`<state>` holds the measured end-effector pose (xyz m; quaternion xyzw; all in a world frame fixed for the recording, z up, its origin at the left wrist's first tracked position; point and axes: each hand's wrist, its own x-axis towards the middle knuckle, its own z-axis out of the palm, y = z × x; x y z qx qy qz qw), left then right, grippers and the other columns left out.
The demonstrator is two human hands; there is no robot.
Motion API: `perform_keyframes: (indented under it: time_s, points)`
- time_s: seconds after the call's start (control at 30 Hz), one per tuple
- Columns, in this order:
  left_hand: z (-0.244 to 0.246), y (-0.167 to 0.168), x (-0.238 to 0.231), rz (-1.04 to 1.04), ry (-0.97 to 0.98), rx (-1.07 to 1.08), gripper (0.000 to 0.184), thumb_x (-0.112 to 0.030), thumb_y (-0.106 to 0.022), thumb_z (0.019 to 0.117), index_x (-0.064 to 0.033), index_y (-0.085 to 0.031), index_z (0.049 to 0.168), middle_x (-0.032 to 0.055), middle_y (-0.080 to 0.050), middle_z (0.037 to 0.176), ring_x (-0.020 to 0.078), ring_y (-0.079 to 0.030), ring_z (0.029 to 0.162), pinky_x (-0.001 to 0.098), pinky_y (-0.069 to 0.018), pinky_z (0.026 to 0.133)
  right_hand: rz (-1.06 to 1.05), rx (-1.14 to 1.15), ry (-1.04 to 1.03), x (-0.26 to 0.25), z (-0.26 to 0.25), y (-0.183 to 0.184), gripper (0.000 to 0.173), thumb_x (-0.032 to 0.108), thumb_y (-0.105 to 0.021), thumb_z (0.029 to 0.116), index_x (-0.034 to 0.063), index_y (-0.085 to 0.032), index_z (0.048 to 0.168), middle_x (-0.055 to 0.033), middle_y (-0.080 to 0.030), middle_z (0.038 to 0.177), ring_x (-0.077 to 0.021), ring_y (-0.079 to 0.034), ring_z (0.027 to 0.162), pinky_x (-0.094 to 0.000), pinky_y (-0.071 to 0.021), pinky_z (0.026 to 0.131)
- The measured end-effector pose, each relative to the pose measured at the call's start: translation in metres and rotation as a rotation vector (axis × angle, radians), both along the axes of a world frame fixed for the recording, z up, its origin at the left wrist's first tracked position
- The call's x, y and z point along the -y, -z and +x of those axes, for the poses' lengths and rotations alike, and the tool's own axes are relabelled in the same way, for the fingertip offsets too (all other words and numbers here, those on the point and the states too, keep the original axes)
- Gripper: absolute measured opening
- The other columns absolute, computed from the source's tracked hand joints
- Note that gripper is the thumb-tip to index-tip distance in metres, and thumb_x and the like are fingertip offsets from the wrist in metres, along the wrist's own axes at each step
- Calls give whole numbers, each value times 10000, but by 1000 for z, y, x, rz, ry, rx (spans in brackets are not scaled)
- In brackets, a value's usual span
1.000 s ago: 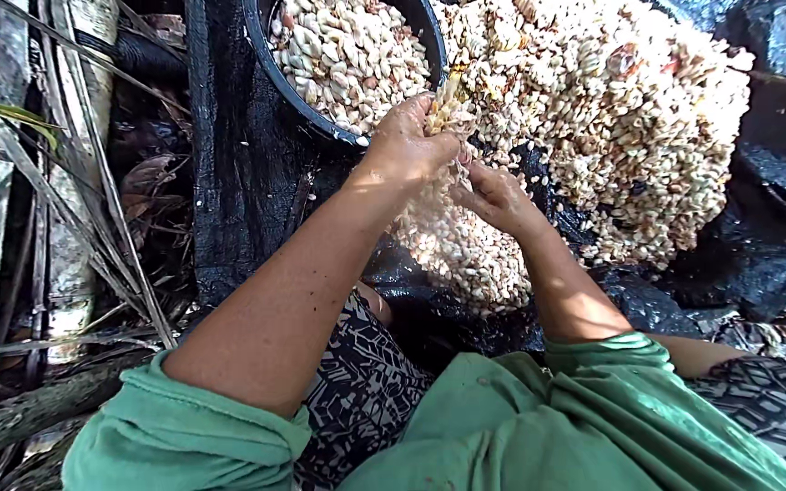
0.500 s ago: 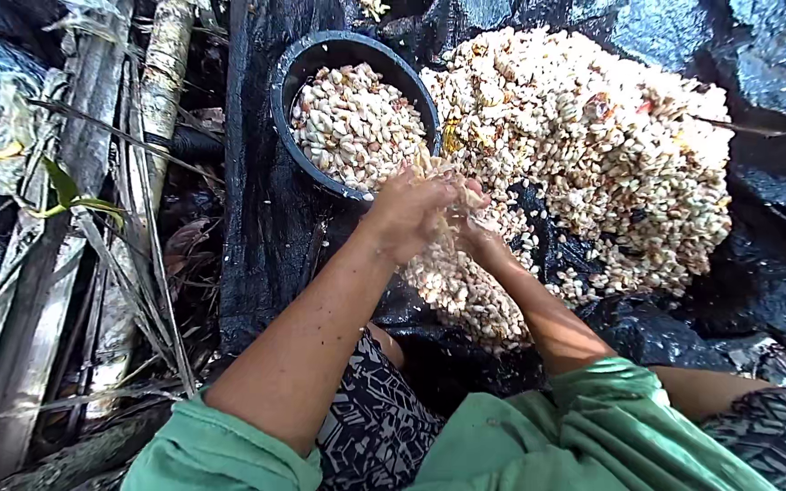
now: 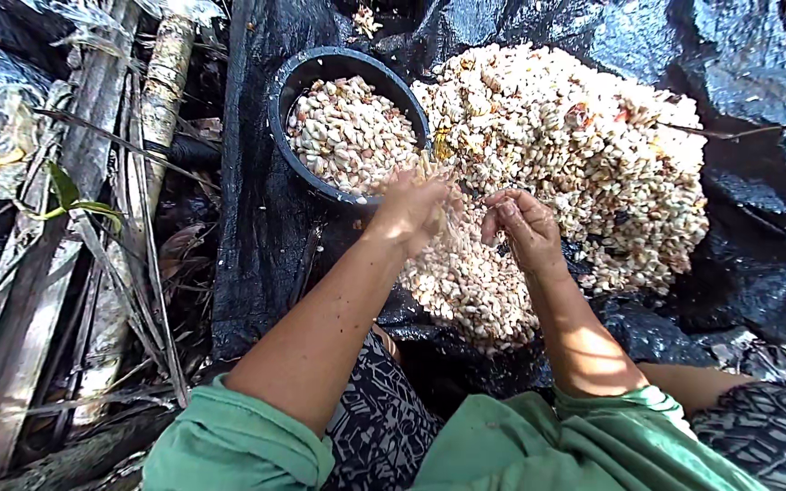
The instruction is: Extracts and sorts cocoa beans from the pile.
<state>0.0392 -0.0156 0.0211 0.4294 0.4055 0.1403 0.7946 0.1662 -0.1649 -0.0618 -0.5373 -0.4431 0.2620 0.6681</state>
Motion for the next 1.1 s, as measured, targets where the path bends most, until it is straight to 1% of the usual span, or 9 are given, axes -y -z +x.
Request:
perform_keyframes:
  time_s: [0.23,0.4,0.5,0.63,0.73,0.83,0.97,1.03,1.1]
  points:
    - [9,-6,-1,-178,-17,75,259,-237,-426,1060,-78,-573,1202,138,-683,1039,239,-683,836,376,-573,668,-87,50,75,2,2,8,343,194,-397,1096,-27,-603,1257,35,-618,735,-63,-605,611,-264,-573,619]
    - [15,0,1,-165,-43,57,259,-269,-447,1074,-91,-570,1215,115,-664,955,206,-644,729,357,-552,616,-109,138,111,4,-2,-5,372,109,-409,1075,10,-544,1407,-4,-624,821,-50,-567,634,-203,-504,573]
    - [17,-1,4,-145,-64,85,254,-263,-446,1084,-87,-551,1232,100,-643,965,195,-640,747,367,-567,657,-43,251,141,-2,-13,-19,291,141,-417,1082,19,-557,1306,15,-597,841,-20,-544,647,-177,-482,576]
    - [20,-3,12,-161,-83,136,239,-242,-448,1087,-90,-518,1257,90,-644,1008,166,-658,822,325,-572,718,-46,558,178,-18,-29,-30,261,115,-596,1019,-72,-635,1197,-131,-689,963,-81,-627,718,-222,-556,683]
    - [21,-3,16,-152,-168,133,230,-229,-482,1073,-95,-540,1251,85,-635,1011,165,-644,847,328,-560,742,-62,654,195,-28,-35,-30,224,124,-679,971,-61,-654,1095,-124,-687,855,-114,-635,661,-252,-565,639]
    - [17,-3,16,-29,-180,68,258,-230,-505,1071,-72,-536,1273,95,-650,1069,183,-660,929,358,-567,800,-2,564,175,-32,-38,-27,158,78,-640,975,-69,-672,1023,-125,-658,832,-104,-586,640,-242,-541,633]
    - [13,1,13,197,-145,28,310,-216,-514,1077,-64,-484,1346,83,-655,1071,161,-669,915,345,-582,788,99,-22,-7,-30,-27,10,202,151,-528,1055,8,-644,1140,13,-672,807,-36,-610,616,-227,-555,568]
    - [8,1,8,246,-156,36,301,-209,-529,1071,-79,-494,1340,75,-671,1044,166,-683,888,345,-591,763,-186,-64,39,-17,-9,68,242,215,-444,1086,58,-614,1015,44,-580,655,-49,-548,532,-235,-506,520]
    - [1,-5,4,255,-171,46,296,-182,-542,1063,-85,-505,1340,69,-691,1032,171,-699,874,341,-604,745,-871,154,32,9,17,130,363,211,-408,1109,-67,-639,1068,-216,-639,829,-304,-638,738,-458,-550,714]
